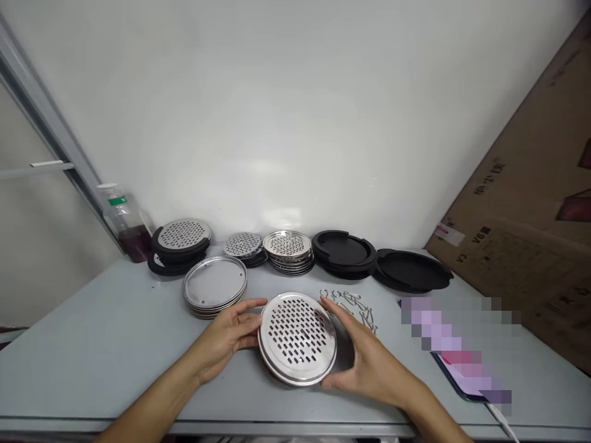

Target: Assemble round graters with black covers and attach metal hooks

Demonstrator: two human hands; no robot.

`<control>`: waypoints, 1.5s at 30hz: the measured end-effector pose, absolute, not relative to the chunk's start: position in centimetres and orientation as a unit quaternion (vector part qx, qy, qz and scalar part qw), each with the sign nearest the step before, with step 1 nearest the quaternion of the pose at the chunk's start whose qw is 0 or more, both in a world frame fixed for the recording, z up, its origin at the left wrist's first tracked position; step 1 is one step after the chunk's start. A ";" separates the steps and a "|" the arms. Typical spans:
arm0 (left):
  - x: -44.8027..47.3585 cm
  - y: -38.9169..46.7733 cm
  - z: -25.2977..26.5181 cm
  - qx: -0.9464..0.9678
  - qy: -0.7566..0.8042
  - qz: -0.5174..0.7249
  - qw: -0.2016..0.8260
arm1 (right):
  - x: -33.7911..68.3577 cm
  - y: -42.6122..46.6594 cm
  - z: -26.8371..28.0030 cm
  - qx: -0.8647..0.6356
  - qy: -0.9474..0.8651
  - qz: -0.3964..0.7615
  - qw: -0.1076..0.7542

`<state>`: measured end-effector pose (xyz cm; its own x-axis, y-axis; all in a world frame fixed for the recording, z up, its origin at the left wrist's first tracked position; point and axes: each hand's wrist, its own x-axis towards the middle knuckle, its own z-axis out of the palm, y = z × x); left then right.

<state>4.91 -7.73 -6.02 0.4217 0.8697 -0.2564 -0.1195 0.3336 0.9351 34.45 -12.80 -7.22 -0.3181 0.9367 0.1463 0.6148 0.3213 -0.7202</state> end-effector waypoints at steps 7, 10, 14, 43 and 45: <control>4.4 -8.1 -5.3 0.705 0.450 0.259 0.483 | 34.4 -12.5 -7.7 -0.502 -0.792 0.237 0.254; 4.4 -8.2 -5.3 0.742 0.452 0.251 0.426 | 34.3 -12.5 -7.7 -0.485 -0.808 0.220 0.253; 4.1 -8.2 -6.2 0.765 0.440 0.259 0.394 | 34.2 -12.5 -7.8 -0.478 -0.815 0.208 0.253; 4.2 -5.9 -5.0 0.879 0.354 0.095 0.306 | 33.7 -12.1 -7.8 -0.485 -0.828 0.187 0.210; 4.5 -5.4 -4.8 0.885 0.335 0.079 0.314 | 33.7 -12.0 -7.6 -0.484 -0.829 0.187 0.207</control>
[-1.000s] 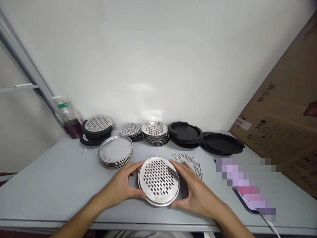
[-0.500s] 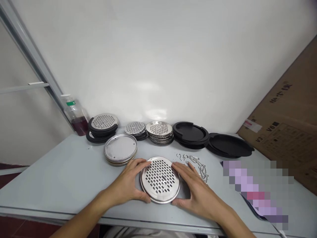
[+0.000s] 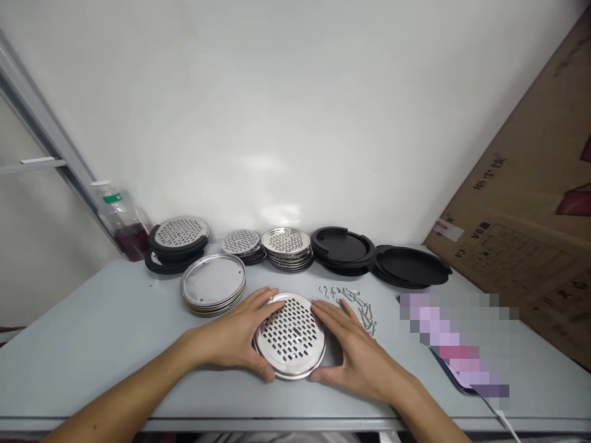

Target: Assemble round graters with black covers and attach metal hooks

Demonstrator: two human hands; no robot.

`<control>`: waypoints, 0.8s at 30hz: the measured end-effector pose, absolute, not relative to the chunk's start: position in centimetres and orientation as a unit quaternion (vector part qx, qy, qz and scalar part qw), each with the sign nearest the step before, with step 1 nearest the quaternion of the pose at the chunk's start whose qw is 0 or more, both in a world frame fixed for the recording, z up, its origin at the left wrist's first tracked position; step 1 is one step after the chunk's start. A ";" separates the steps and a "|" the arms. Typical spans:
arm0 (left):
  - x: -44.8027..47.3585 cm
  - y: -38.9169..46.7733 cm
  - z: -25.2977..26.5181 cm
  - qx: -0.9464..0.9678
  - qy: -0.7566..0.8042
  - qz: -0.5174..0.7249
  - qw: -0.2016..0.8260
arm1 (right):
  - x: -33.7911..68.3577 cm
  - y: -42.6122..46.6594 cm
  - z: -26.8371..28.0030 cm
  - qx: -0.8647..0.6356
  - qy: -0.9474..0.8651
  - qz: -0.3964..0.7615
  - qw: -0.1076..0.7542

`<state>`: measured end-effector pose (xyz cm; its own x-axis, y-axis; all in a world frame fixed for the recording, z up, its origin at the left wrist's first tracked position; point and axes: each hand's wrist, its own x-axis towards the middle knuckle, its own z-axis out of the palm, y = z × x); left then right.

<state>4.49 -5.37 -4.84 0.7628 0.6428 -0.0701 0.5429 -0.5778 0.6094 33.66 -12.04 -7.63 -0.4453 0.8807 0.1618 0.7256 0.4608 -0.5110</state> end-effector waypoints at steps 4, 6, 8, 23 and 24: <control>5.2 -4.9 -4.8 0.891 0.322 0.059 0.315 | 33.5 -12.0 -7.3 -0.478 -0.832 0.188 0.210; 5.4 -4.9 -4.9 0.892 0.326 0.058 0.307 | 33.4 -11.9 -7.3 -0.474 -0.834 0.189 0.210; 5.6 -5.1 -4.9 0.893 0.327 0.065 0.302 | 33.4 -11.9 -7.4 -0.474 -0.834 0.190 0.208; 5.4 -5.0 -5.8 0.901 0.311 0.078 0.292 | 33.2 -11.7 -7.5 -0.475 -0.830 0.198 0.214; 5.4 -5.0 -5.8 0.902 0.310 0.077 0.290 | 33.3 -11.6 -7.6 -0.476 -0.831 0.196 0.213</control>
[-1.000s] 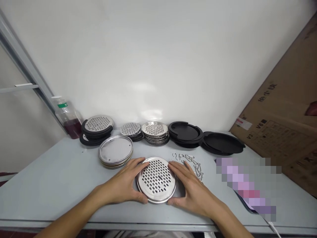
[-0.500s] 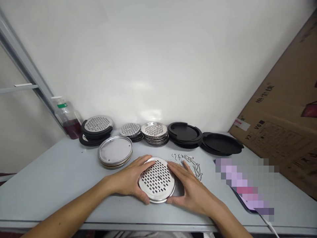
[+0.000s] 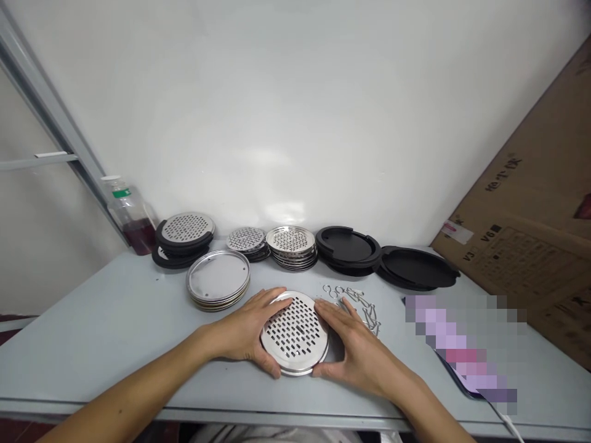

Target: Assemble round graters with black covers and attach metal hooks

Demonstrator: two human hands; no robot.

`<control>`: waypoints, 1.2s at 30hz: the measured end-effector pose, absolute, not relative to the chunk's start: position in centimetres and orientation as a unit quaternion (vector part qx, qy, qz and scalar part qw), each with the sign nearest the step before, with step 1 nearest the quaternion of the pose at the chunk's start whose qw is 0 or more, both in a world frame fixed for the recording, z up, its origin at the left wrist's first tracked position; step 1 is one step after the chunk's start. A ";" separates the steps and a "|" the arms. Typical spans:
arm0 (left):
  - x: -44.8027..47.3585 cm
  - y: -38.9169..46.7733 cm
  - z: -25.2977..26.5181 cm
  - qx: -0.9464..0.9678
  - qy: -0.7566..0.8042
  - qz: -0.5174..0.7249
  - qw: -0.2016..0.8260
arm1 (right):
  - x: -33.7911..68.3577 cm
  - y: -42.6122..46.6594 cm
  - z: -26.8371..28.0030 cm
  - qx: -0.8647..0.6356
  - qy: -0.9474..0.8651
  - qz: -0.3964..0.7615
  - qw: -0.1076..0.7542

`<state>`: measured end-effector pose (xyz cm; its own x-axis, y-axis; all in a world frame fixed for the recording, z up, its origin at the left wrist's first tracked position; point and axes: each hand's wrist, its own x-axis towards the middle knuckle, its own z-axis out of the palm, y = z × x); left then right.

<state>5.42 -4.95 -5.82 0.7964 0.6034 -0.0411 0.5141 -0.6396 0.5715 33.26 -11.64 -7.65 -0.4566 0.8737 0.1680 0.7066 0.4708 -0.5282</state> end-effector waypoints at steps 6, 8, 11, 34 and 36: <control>5.3 -4.9 -6.3 0.902 0.306 0.089 0.291 | 33.4 -11.6 -8.0 -0.477 -0.832 0.187 0.214; 5.3 -4.9 -6.4 0.900 0.309 0.091 0.293 | 33.5 -11.6 -8.0 -0.479 -0.830 0.190 0.214; 5.3 -5.0 -6.4 0.898 0.312 0.096 0.295 | 33.6 -11.6 -8.1 -0.480 -0.827 0.198 0.214; 5.1 -5.4 -6.0 0.878 0.314 0.119 0.342 | 33.2 -10.4 -2.4 -0.518 -0.804 0.213 0.198; 5.1 -5.4 -6.0 0.873 0.321 0.122 0.346 | 33.0 -9.1 -1.8 -0.542 -0.792 0.211 0.186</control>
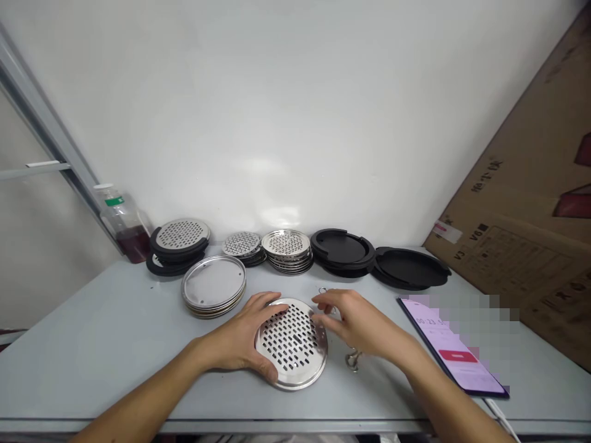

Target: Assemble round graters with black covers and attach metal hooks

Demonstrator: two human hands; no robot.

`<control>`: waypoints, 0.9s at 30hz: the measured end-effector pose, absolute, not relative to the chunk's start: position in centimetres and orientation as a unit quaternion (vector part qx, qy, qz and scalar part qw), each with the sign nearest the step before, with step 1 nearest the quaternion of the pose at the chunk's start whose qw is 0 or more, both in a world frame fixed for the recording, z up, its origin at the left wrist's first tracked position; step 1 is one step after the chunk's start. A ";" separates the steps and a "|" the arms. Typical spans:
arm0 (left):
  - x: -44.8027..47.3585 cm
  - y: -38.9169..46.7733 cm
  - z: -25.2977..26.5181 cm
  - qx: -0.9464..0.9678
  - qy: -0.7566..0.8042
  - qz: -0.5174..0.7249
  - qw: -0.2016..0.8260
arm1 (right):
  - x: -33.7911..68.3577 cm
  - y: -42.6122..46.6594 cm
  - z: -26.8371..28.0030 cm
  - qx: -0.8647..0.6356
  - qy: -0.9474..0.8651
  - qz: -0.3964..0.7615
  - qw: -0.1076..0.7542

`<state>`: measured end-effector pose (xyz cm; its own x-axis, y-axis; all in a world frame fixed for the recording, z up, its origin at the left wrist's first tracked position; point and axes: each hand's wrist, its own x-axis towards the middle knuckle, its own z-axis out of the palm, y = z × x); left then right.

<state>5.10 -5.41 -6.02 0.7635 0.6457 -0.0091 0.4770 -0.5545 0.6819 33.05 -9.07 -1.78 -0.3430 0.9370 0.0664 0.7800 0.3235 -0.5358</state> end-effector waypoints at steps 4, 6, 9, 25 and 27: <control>5.1 -5.4 -6.0 0.868 0.330 0.120 0.350 | 34.5 -6.4 -2.5 -0.598 -0.766 0.177 0.156; 5.2 -5.5 -5.9 0.866 0.332 0.121 0.353 | 36.0 -5.6 -3.4 -0.635 -0.743 0.138 0.161; 5.4 -5.6 -5.7 0.865 0.338 0.127 0.348 | 38.6 -5.0 -4.4 -0.681 -0.704 0.114 0.166; 5.7 -5.8 -5.5 0.861 0.356 0.154 0.328 | 38.9 -4.9 -5.6 -0.711 -0.681 0.124 0.121; 5.7 -5.9 -5.4 0.863 0.355 0.153 0.325 | 38.7 -4.9 -5.7 -0.715 -0.678 0.123 0.115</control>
